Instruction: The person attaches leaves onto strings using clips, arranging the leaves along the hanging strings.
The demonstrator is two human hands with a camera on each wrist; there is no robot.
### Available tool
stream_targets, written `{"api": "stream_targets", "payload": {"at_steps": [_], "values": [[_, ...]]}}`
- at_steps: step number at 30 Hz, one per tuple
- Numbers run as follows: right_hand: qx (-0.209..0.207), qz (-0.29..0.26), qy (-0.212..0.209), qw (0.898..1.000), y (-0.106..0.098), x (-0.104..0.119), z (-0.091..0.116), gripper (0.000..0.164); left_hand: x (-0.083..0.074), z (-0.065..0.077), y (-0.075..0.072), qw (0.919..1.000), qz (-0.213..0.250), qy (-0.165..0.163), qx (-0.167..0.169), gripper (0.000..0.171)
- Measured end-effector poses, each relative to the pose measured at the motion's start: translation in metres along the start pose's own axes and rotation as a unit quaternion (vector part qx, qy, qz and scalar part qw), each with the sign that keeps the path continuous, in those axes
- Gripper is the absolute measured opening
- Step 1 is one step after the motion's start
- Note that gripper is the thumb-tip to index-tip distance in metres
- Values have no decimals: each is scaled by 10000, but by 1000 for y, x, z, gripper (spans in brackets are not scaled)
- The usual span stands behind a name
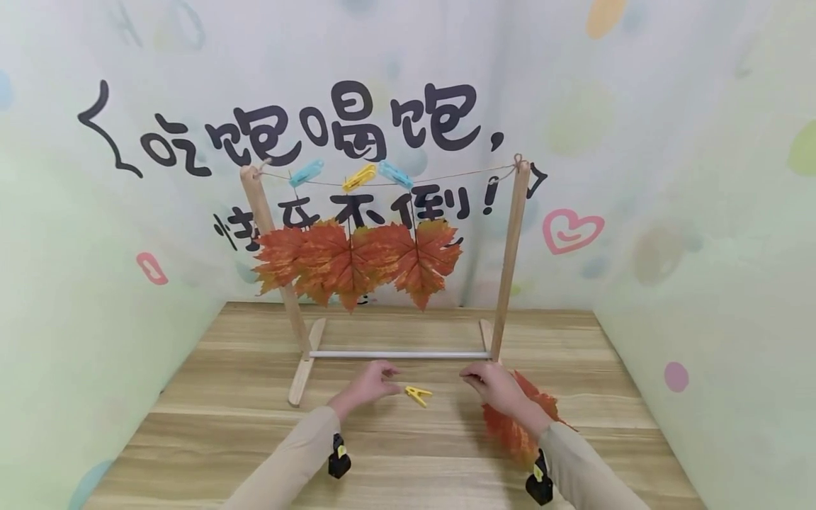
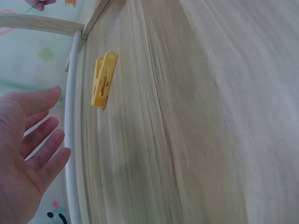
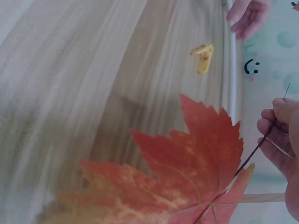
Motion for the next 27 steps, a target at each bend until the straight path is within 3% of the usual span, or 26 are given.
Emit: {"api": "stream_targets", "payload": {"at_steps": [8, 15, 21, 27], "values": [[43, -341, -36, 9994, -8, 8, -4, 12, -8, -14, 21, 9981, -538, 39, 286, 41], [174, -575, 42, 9982, -16, 20, -8, 13, -4, -13, 37, 9965, -736, -98, 379, 47], [186, -769, 92, 9968, -19, 24, -9, 14, -9, -16, 51, 9934, -1045, 233, 405, 40], [88, -930, 81, 9956, -18, 26, -9, 14, -18, -21, 68, 9828, -1648, 687, 478, 34]]}}
Point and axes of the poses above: each hand's wrist, its own z-axis away from the middle knuckle, its own y-axis out of the palm, x = y × z, the point moved 9 cm from there along -z, towards the middle knuckle, and after that the axes turned 4 degrees about y, right-handed, at the moved point
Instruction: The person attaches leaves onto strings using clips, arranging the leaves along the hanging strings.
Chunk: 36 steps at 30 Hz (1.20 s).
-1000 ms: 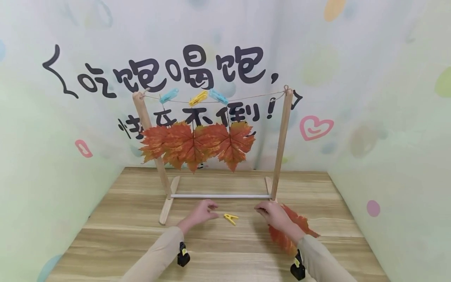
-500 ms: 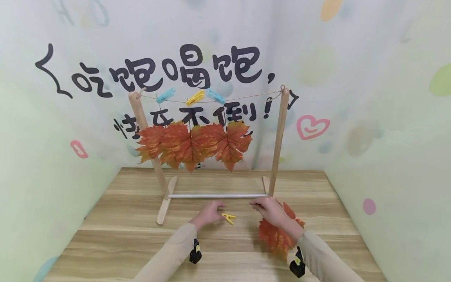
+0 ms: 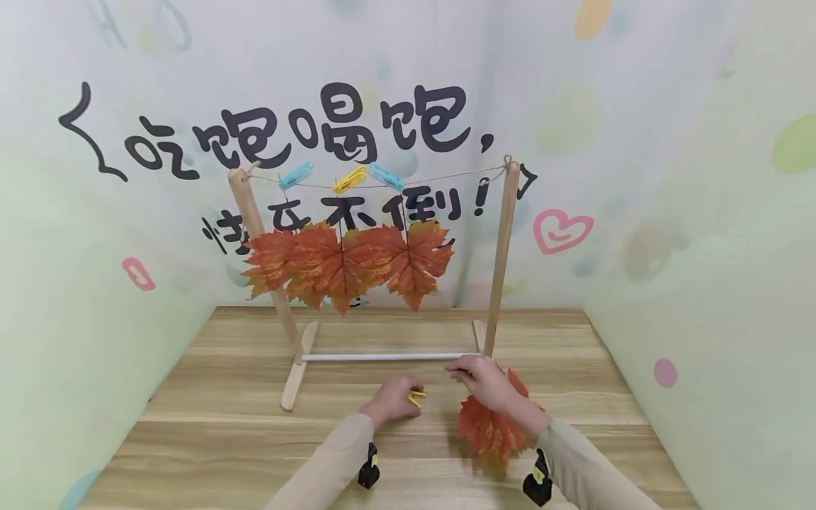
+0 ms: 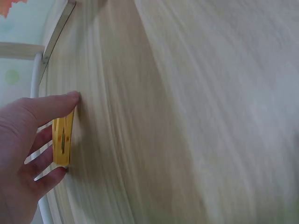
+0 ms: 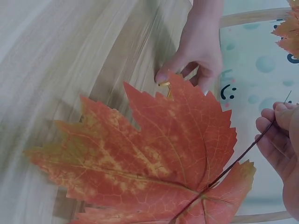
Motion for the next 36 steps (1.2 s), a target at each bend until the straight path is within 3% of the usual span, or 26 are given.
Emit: {"api": "stream_targets", "payload": {"at_steps": [4, 10, 15, 20, 23, 27, 30, 36], "values": [[94, -100, 99, 9999, 4, 1, 0, 14, -5, 0, 1, 9999, -101, 90, -73, 29], [106, -73, 102, 9999, 5, 3, 0, 14, -2, 5, -1, 9996, 64, -120, -234, 25], [156, -224, 149, 9995, 6, 5, 0, 15, 6, 12, -7, 9964, 702, -389, -288, 22], [198, -460, 166, 9986, 6, 8, 1, 16, 25, 26, -20, 9887, 1283, -706, -328, 22], [199, -481, 275, 9983, 5, 6, 3, 17, 36, 30, -32, 9861, 1423, -760, -385, 27], [204, -473, 363, 9980, 3, 5, 3, 16, 42, 29, -54, 9866, 1445, -586, -486, 27], [172, -508, 338, 9980, 0, 5, 1, 15, 40, 26, -74, 9896, 1259, -365, -599, 23], [-47, -503, 362, 9981, -17, 7, -5, 14, 31, 20, -112, 9896, 1238, -270, -684, 21]]}}
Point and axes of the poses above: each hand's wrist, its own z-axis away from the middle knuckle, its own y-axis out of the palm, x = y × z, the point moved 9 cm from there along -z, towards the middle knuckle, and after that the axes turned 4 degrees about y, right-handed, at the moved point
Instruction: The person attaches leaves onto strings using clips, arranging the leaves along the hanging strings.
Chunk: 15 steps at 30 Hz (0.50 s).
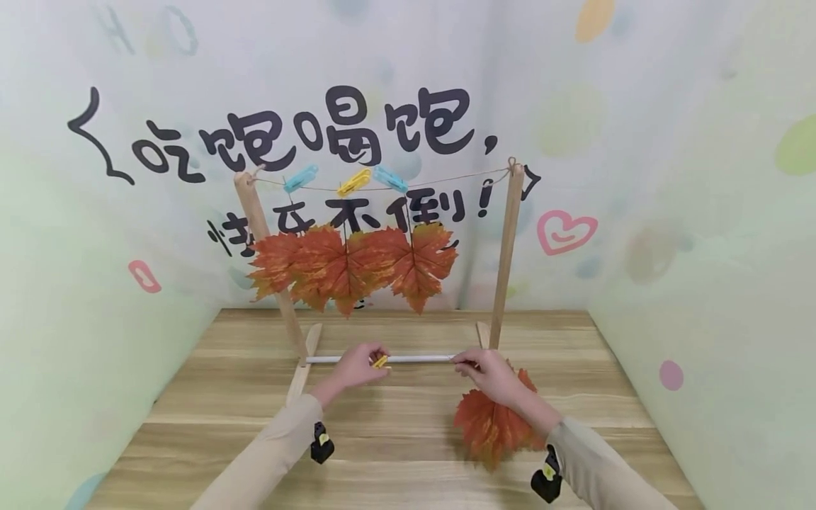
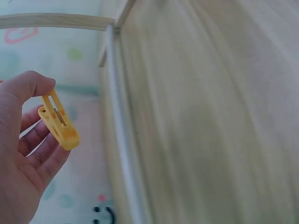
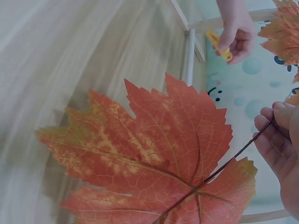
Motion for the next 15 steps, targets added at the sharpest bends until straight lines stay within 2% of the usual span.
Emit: {"api": "stream_targets", "payload": {"at_steps": [5, 11, 15], "values": [[-41, 124, 1, 9999, -9, 4, -2, 14, -10, -6, -20, 9999, -57, 67, 53, 21], [-25, 298, 155, 9994, -11, 4, -3, 15, -21, -8, -35, 9996, -240, 40, 145, 22], [-24, 464, 142, 9988, -14, 7, -4, 15, -32, -9, -47, 9990, -383, 222, 74, 23]]}}
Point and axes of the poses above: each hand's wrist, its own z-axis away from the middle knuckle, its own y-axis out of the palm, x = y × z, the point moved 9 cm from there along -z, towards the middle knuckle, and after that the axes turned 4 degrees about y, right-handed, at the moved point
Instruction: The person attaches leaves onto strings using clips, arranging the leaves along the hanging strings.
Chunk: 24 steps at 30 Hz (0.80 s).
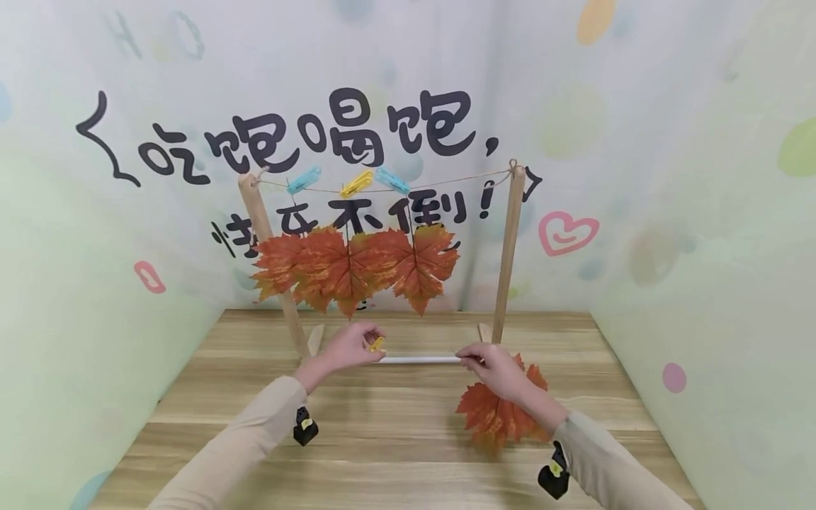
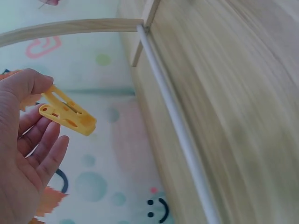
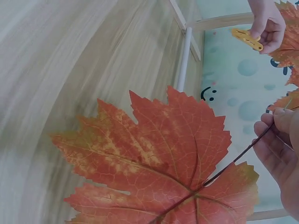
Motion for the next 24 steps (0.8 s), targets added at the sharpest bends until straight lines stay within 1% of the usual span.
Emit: {"api": "stream_targets", "payload": {"at_steps": [3, 6, 12, 17, 19, 24], "values": [[-78, 169, -218, 9996, -6, 5, -1, 14, -9, -2, -7, 9995, -182, 229, -81, 24], [-173, 274, -451, 9985, -14, 10, -3, 14, -15, -3, -9, 9990, -251, 356, -90, 24], [-300, 282, -564, 9976, -32, 19, -9, 15, -30, -4, -16, 9980, 131, 611, -9, 23], [-543, 384, -702, 9953, -50, 27, -15, 16, -47, -7, -32, 9953, 336, 908, -80, 23], [-579, 405, -716, 9949, -55, 29, -17, 15, -53, -9, -40, 9946, 379, 964, -111, 22], [-586, 489, -805, 9938, -66, 36, -21, 15, -64, -13, -60, 9937, 312, 1062, -186, 21]]}}
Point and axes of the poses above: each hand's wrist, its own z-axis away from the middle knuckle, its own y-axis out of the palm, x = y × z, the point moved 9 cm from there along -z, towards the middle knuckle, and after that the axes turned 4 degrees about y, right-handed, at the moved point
